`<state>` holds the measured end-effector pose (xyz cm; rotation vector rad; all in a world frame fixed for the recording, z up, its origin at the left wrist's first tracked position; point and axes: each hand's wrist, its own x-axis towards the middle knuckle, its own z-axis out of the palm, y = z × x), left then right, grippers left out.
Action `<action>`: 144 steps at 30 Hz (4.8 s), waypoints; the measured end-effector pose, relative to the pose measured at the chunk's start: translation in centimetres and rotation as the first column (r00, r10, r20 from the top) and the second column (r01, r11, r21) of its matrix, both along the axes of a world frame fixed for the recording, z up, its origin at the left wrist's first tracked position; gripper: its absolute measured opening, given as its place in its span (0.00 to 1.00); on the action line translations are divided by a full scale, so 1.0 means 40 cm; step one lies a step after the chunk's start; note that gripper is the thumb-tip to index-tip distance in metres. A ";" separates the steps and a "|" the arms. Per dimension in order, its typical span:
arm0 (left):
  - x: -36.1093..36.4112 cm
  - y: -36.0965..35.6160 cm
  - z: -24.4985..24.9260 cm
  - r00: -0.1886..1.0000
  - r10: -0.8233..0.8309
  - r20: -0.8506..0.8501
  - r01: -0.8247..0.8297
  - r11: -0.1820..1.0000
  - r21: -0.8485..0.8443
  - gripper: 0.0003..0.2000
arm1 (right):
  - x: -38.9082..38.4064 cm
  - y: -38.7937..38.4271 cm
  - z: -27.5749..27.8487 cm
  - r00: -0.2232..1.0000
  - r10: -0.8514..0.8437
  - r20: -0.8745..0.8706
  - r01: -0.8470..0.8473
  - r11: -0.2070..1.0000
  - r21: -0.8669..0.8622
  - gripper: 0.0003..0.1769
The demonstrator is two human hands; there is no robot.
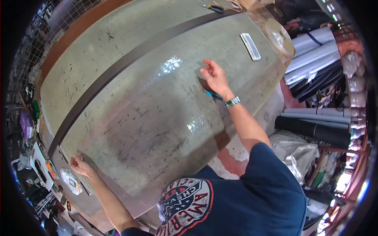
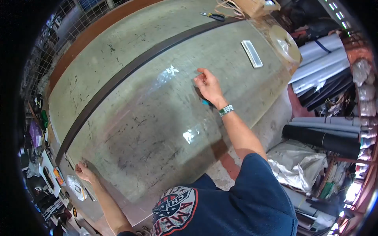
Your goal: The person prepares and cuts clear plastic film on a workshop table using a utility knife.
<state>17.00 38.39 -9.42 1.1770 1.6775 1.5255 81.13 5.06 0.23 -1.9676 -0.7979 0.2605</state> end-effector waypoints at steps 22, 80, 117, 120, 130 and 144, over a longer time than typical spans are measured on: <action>0.887 -0.927 0.119 0.270 -0.558 -0.785 0.774 0.611 -0.168 0.20 | -0.162 -0.472 -0.036 0.833 0.061 0.550 0.074 0.973 -0.220 0.17; 0.810 -1.292 0.194 0.697 -0.475 0.536 0.662 0.714 -0.228 0.10 | 0.315 -0.636 0.045 0.431 0.874 -0.226 -0.879 0.350 -0.322 0.17; 0.267 -1.236 0.217 0.931 -0.282 0.233 0.364 0.775 -0.516 0.14 | -0.163 -0.514 0.078 0.273 0.884 -0.379 -0.946 0.175 -0.272 0.19; 0.161 -1.197 0.236 0.908 -0.411 0.084 0.386 0.741 -0.549 0.14 | -0.289 -0.455 0.097 0.304 0.851 -0.428 -0.931 0.170 -0.322 0.18; -0.276 -1.042 0.210 0.850 -0.446 0.280 0.525 0.759 -0.385 0.11 | -0.718 -0.290 0.061 0.356 0.670 -0.651 -0.933 0.218 -0.285 0.13; -0.641 -0.927 0.167 0.964 -0.247 -0.094 0.166 0.841 -0.515 0.13 | -1.092 -0.088 -0.018 0.209 0.569 -0.795 -0.975 0.062 -0.212 0.15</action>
